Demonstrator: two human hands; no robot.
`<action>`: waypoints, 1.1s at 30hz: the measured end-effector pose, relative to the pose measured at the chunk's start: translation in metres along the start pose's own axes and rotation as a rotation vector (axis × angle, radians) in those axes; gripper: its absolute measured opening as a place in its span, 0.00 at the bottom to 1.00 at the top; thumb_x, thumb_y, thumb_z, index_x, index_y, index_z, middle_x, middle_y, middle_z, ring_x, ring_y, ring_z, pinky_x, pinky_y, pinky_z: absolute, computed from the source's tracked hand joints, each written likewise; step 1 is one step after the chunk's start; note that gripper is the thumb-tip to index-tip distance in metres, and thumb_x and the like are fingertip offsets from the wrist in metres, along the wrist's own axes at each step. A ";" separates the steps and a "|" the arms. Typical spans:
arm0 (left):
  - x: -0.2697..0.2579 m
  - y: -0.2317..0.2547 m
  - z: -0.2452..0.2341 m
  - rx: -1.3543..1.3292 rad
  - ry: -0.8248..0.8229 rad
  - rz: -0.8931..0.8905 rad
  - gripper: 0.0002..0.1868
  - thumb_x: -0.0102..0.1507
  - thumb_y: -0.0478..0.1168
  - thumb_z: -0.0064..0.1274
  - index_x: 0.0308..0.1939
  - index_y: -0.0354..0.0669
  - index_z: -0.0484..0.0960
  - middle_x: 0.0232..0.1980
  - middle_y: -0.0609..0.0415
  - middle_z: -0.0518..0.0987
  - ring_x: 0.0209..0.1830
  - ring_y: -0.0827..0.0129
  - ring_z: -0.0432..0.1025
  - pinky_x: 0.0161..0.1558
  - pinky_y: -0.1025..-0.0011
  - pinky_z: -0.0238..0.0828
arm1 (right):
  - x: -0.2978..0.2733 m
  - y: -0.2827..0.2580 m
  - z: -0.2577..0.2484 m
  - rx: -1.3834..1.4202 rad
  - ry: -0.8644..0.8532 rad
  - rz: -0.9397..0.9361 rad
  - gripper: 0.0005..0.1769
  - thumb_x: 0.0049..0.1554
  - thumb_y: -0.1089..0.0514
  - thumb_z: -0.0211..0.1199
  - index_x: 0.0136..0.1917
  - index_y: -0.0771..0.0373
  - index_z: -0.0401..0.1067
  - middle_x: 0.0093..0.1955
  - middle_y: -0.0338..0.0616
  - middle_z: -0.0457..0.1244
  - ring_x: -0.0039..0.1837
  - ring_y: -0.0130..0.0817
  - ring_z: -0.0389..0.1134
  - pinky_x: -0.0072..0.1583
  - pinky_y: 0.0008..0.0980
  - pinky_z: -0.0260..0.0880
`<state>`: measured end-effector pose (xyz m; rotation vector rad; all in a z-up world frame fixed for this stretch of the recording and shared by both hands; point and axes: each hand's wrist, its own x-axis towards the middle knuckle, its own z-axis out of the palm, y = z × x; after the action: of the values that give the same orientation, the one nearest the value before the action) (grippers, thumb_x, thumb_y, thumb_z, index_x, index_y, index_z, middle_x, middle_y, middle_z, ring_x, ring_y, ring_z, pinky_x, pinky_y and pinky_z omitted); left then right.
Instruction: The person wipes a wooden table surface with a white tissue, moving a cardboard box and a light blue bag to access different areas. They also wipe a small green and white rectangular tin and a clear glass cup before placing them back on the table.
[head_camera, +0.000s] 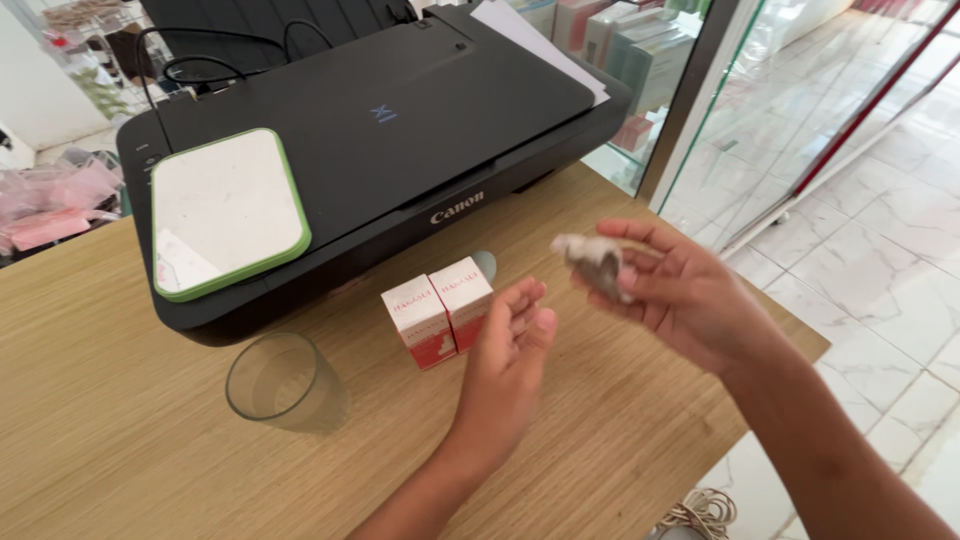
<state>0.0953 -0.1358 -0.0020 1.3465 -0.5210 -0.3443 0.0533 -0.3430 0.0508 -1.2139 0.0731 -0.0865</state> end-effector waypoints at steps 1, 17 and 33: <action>0.000 0.003 0.001 -0.032 0.007 -0.014 0.29 0.70 0.48 0.46 0.70 0.32 0.64 0.69 0.44 0.71 0.68 0.65 0.68 0.68 0.67 0.64 | -0.007 0.002 0.002 0.079 -0.043 0.031 0.28 0.57 0.73 0.54 0.71 0.68 0.60 0.66 0.58 0.63 0.64 0.44 0.70 0.63 0.41 0.74; -0.067 0.047 -0.019 0.034 0.120 -0.133 0.25 0.63 0.42 0.56 0.63 0.40 0.71 0.54 0.50 0.76 0.53 0.68 0.74 0.53 0.70 0.73 | -0.054 0.047 0.038 0.189 -0.271 0.186 0.27 0.61 0.68 0.61 0.72 0.68 0.60 0.54 0.53 0.67 0.49 0.34 0.71 0.47 0.28 0.73; -0.139 0.043 -0.058 1.236 -0.074 0.643 0.37 0.74 0.63 0.33 0.82 0.47 0.59 0.87 0.49 0.55 0.88 0.58 0.49 0.81 0.52 0.45 | -0.096 0.072 0.158 0.683 -0.150 0.457 0.35 0.69 0.35 0.39 0.68 0.67 0.65 0.63 0.51 0.65 0.61 0.43 0.69 0.62 0.43 0.69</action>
<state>0.0074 -0.0060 0.0105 2.2107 -1.2975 0.5763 -0.0235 -0.1606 0.0391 -0.4976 0.1722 0.3564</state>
